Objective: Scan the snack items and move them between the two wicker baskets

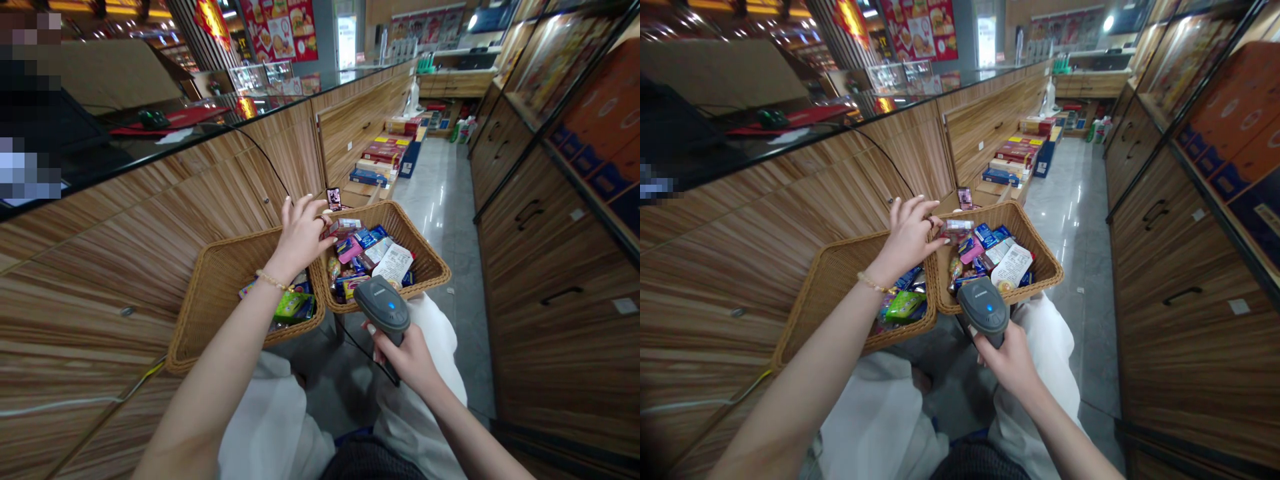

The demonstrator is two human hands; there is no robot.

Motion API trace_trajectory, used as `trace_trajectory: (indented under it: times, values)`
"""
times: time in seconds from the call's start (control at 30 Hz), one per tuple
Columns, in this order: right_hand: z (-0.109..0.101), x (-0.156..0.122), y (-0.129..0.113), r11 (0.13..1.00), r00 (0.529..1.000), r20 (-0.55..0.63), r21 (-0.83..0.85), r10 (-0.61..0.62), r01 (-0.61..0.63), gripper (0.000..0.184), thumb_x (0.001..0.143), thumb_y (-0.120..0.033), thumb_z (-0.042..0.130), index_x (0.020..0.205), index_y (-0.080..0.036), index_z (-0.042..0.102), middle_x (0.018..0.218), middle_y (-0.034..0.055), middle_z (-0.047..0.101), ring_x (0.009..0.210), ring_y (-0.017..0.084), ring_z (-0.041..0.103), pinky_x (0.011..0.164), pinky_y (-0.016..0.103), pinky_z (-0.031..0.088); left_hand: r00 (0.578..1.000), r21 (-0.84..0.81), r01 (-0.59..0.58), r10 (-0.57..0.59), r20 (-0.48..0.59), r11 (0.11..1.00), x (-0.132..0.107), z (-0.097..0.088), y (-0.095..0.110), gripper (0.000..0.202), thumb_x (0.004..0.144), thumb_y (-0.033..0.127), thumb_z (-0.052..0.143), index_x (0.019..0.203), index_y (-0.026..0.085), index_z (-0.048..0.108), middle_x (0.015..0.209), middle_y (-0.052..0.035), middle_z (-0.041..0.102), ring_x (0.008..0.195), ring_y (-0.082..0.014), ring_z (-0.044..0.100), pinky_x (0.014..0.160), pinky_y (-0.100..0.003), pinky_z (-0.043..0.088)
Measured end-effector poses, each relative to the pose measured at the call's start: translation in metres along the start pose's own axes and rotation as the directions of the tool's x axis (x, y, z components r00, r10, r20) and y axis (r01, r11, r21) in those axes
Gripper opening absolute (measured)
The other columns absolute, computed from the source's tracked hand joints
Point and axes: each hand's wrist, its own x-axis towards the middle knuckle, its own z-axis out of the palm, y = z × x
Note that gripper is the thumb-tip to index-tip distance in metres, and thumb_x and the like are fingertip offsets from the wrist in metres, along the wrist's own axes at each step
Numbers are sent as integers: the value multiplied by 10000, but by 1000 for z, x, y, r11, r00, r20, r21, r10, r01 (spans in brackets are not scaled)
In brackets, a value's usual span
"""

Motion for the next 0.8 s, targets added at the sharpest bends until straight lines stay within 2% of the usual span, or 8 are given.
trace_trajectory:
  times: [0.13, 0.23, 0.37, 0.5, 0.8]
  values:
    - [4, -1, 1, 1000, 1000, 13, 2, 1, -1, 185, 873, -380, 653, 785, -223, 611, 499, 7, 652, 428, 197, 624, 486, 295, 508, 976, 41, 131, -122, -181, 990, -26, -21, -3, 152, 877, 319, 735, 999, 229, 725, 1454, -90, 580, 1466, -364, 397, 1275, -696, 163]
    - [8, -1, 1, 1000, 1000, 22, 9, -8, 7, 184, 879, -380, 651, 793, -219, 624, 498, 8, 653, 425, 199, 626, 483, 296, 511, 952, 68, 207, -185, -242, 976, -48, -17, -4, 141, 891, 332, 723, 974, 218, 714, 1446, -112, 584, 1451, -371, 416, 1263, -693, 200]
    - [11, -1, 0, 1000, 999, 42, 15, -15, 15, 183, 887, -382, 646, 804, -221, 622, 506, 6, 654, 434, 197, 631, 481, 293, 514, 957, 67, 209, -190, -219, 976, -72, 5, -3, 126, 915, 330, 704, 988, 228, 716, 1436, -120, 603, 1429, -360, 448, 1247, -683, 237]
    - [12, 0, -4, 1000, 998, 51, -6, -30, 30, 174, 880, -363, 638, 782, -226, 595, 507, 7, 655, 441, 193, 635, 486, 288, 518, 958, 37, 192, -179, -224, 981, -85, 22, -2, 157, 923, 319, 701, 1066, 259, 726, 1424, -98, 620, 1419, -336, 461, 1254, -647, 245]
    - [21, 8, -19, 994, 994, 95, -88, -51, 60, 116, 860, -315, 623, 823, -206, 634, 504, -2, 663, 446, 193, 656, 471, 264, 507, 964, -35, 201, -204, -172, 979, -89, 23, 5, 198, 911, 287, 712, 1107, 285, 742, 1414, -88, 624, 1398, -324, 475, 1252, -620, 263]
